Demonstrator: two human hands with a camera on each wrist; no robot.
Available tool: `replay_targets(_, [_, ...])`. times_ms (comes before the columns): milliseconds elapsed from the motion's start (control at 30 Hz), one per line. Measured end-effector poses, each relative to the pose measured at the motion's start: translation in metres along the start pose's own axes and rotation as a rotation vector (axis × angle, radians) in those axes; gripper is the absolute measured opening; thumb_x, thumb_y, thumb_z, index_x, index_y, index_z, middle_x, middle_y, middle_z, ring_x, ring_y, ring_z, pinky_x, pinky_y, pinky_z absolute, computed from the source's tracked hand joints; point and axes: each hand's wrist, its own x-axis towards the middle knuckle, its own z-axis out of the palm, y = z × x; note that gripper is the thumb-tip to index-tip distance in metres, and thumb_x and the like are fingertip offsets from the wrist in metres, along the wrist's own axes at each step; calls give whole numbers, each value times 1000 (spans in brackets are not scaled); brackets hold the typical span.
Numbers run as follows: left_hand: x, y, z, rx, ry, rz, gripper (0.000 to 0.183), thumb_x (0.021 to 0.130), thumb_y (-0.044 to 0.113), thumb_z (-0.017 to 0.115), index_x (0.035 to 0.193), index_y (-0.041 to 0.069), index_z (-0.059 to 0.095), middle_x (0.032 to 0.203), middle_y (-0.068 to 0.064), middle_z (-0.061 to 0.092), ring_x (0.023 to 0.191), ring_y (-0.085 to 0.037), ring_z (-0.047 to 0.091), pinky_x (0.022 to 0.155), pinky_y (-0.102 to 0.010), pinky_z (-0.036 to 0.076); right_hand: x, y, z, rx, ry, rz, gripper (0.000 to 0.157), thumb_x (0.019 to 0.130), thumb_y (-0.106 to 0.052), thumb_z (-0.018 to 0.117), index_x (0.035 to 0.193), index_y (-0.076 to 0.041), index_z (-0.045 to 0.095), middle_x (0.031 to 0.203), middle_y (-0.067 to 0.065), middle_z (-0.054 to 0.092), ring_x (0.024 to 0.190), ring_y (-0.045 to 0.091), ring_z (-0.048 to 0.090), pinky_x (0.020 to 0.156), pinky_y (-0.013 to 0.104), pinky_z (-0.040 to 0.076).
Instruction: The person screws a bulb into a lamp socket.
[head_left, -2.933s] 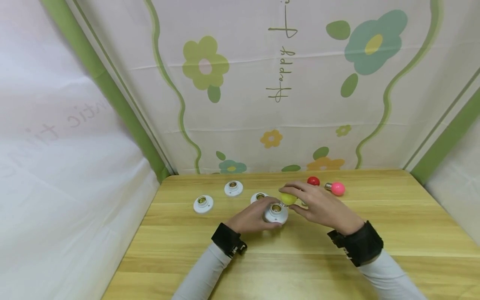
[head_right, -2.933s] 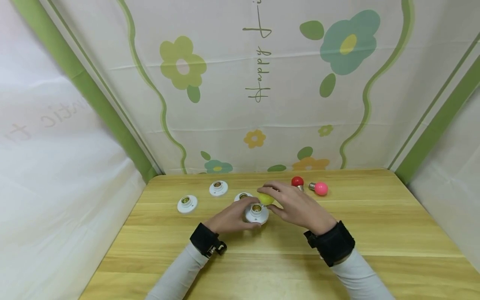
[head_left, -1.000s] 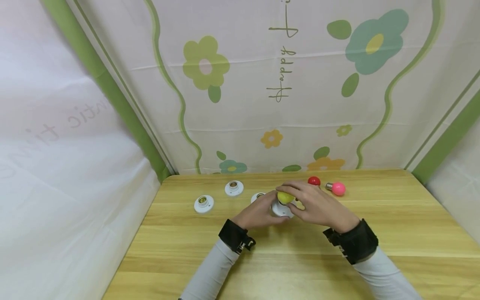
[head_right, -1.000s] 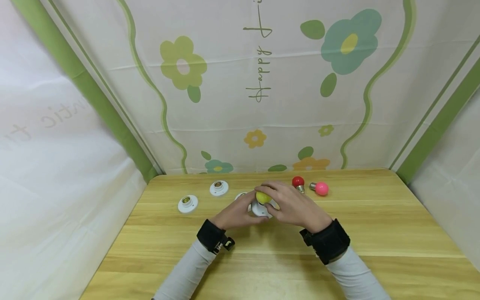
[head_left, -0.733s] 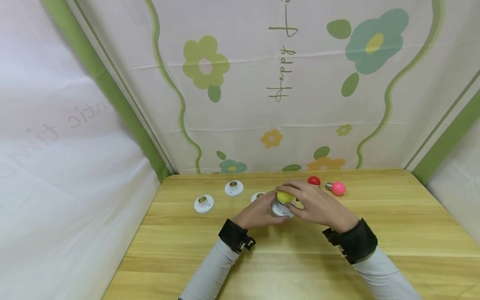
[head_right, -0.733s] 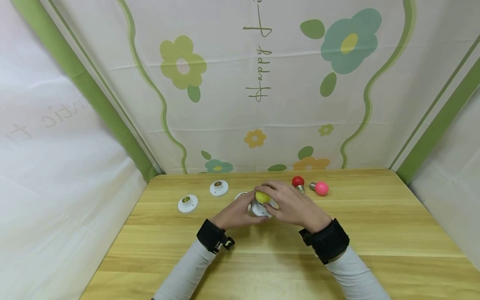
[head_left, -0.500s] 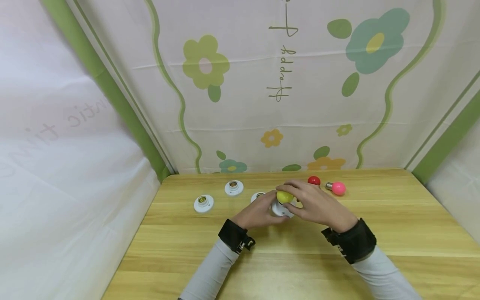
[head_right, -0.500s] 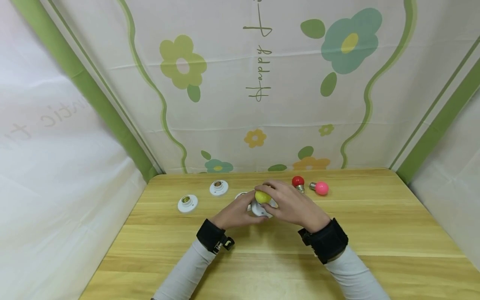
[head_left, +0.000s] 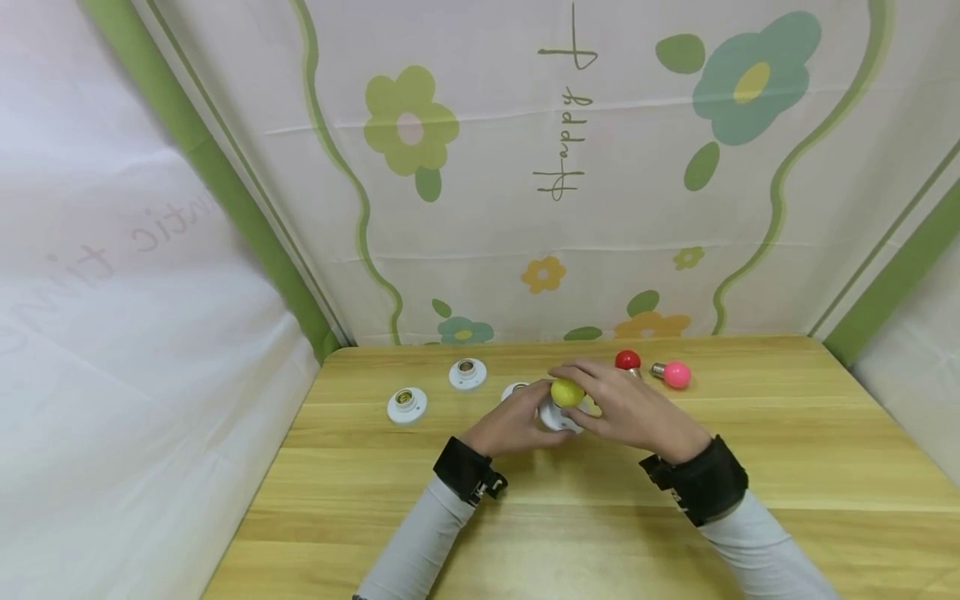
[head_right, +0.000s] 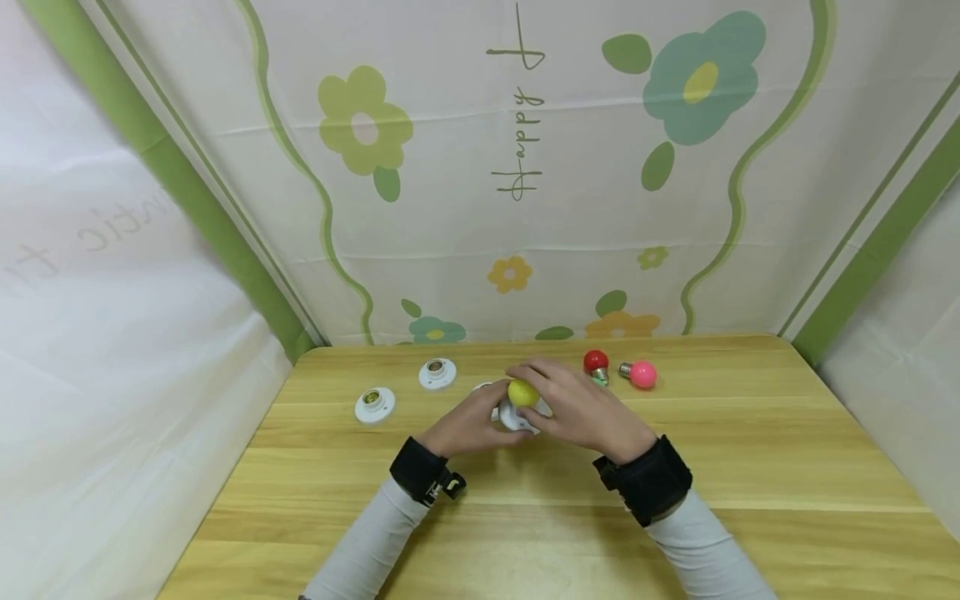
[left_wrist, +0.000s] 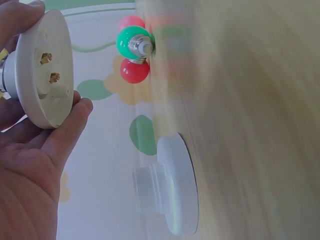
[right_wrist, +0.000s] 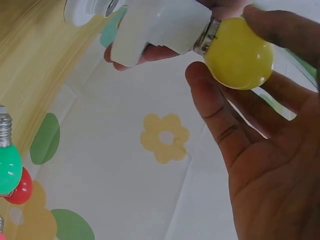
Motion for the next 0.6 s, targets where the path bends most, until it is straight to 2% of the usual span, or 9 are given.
replay_targets(133, [-1, 1, -1, 13, 6, 1, 68, 88, 40, 67, 143, 16, 35, 132, 3, 51, 114, -4, 51, 91, -17, 47, -1, 0, 1, -3, -9, 2, 52, 86, -31, 70, 132, -11, 57, 129, 1, 56, 116, 17, 54, 89, 37, 54])
replay_targets(600, [0, -1, -1, -6, 6, 11, 67, 88, 41, 68, 144, 20, 37, 133, 5, 52, 115, -4, 50, 93, -19, 47, -1, -1, 1, -21, 15, 18, 52, 85, -29, 71, 131, -7, 58, 125, 5, 59, 109, 17, 58, 83, 33, 55])
